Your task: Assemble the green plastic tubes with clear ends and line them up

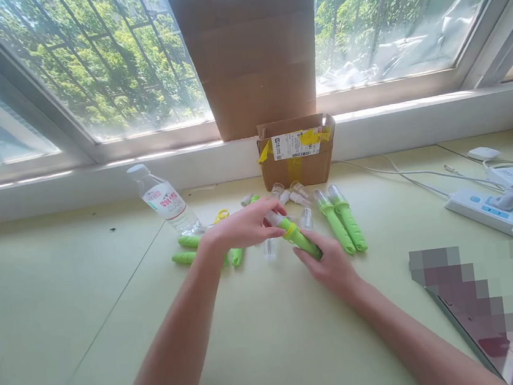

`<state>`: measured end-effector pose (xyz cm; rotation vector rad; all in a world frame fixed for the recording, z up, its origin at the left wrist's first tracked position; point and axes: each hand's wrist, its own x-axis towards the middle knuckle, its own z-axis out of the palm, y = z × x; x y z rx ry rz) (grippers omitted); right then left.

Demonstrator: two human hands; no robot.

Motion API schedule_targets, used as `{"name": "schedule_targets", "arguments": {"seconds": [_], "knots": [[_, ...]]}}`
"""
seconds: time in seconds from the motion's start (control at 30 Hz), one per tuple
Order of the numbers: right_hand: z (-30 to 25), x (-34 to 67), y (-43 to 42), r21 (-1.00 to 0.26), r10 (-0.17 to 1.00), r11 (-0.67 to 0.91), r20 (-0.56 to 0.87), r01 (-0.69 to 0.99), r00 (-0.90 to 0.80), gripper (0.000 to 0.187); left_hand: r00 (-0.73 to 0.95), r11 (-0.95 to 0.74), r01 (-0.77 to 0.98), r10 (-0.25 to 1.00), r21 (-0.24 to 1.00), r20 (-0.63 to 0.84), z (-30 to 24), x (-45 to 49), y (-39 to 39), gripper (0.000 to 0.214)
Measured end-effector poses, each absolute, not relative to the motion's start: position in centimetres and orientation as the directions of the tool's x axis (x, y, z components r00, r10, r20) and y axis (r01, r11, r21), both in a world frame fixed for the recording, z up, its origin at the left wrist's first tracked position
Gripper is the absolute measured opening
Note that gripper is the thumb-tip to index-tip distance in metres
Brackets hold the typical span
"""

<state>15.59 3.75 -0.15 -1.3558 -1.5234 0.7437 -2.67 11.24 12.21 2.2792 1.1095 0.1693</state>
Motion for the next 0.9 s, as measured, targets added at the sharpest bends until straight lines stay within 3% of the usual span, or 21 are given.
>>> {"name": "schedule_targets", "arguments": {"seconds": [0.23,0.57,0.77,0.9], "knots": [[-0.3,15.5,3.8,-0.903,0.961,0.166,0.238,0.396,0.142,0.036,0.646,-0.515,0.650,0.762,0.558,-0.050,12.1,-1.7,11.1,0.033],[-0.3,15.7,3.8,-0.901,0.956,0.194,0.262,0.388,0.130,0.026,0.655,-0.600,0.510,0.735,0.616,0.174,11.8,-0.8,10.8,0.022],[-0.1,15.8,3.9,-0.884,0.954,0.210,0.279,0.417,0.112,0.016,0.647,-0.563,0.373,0.728,0.738,0.227,11.6,-0.8,11.1,0.029],[0.3,15.7,3.8,-0.925,0.972,0.177,0.217,0.337,0.087,0.025,0.626,-0.520,0.312,0.742,0.795,0.240,11.2,-0.5,11.2,0.034]]}}
